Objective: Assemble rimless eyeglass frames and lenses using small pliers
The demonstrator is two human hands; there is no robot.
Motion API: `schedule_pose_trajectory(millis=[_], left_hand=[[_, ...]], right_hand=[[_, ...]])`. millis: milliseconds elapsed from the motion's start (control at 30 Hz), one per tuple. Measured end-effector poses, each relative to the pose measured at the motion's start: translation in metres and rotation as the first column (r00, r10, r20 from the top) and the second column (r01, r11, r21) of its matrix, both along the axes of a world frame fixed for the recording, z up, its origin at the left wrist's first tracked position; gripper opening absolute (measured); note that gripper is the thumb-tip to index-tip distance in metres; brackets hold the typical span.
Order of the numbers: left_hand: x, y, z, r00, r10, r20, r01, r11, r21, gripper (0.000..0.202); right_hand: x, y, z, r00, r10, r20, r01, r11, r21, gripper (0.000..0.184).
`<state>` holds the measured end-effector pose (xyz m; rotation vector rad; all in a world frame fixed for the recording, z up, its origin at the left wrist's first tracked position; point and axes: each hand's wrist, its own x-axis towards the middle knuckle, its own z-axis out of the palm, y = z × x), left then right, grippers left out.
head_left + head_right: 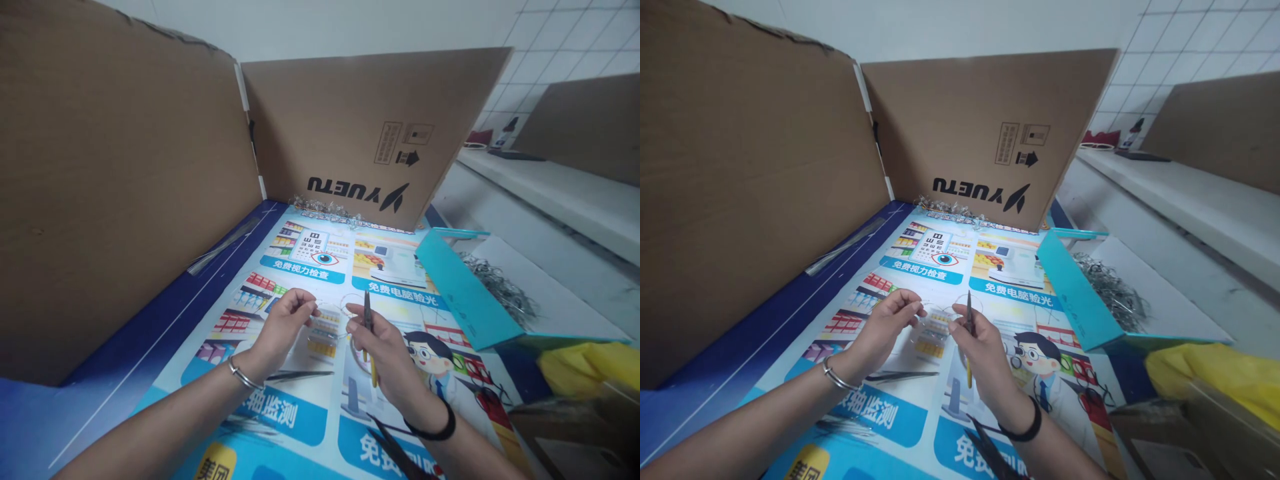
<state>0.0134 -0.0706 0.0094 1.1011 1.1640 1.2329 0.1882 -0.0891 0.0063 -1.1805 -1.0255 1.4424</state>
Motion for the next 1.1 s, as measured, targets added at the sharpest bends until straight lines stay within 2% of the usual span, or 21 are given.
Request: schedule_pose_trajectory(millis=[233,333,500,600,700,833,967,1100], left_hand=[[-0.004,0.002,0.008,0.996,-0.045,-0.080,0.048,0.998,0.040,0.009],[-0.007,0.003,0.008,0.987,-0.079,-0.140,0.091,0.992,0.084,0.009],[-0.010,0.003,0.007,0.982,-0.101,-0.158,0.119,0.987,0.106,0.011],[-0.012,0.004,0.008,0.976,-0.145,-0.161,0.167,0.977,0.134,0.013],[-0.014,0.005,0.010,0.969,-0.182,-0.167,0.205,0.970,0.133,0.014],[-0.016,0.006,0.009,0.953,-0.099,-0.287,0.161,0.966,0.202,0.010],[-0.016,0.005,0.008,0.898,0.002,-0.440,0.171,0.920,0.353,0.008],[-0.015,0.003,0.011,0.909,0.045,-0.414,0.120,0.924,0.364,0.008]], right_hand=[[0.006,0.003,0.003,0.981,0.126,0.147,-0.126,0.992,-0.005,0.043],[0.008,0.005,0.008,0.962,0.164,0.220,-0.175,0.984,0.034,0.041],[0.008,0.006,0.010,0.933,0.195,0.302,-0.226,0.971,0.072,0.032],[0.010,0.007,0.007,0.937,0.233,0.259,-0.253,0.966,0.046,0.037],[0.012,0.009,0.004,0.962,0.206,0.178,-0.214,0.977,0.024,0.041],[0.015,0.011,0.004,0.971,0.188,0.146,-0.192,0.981,0.013,0.042],[0.016,0.011,0.007,0.973,0.196,0.118,-0.197,0.980,-0.005,0.043],[0.015,0.010,0.008,0.978,0.183,0.099,-0.183,0.983,-0.008,0.043]])
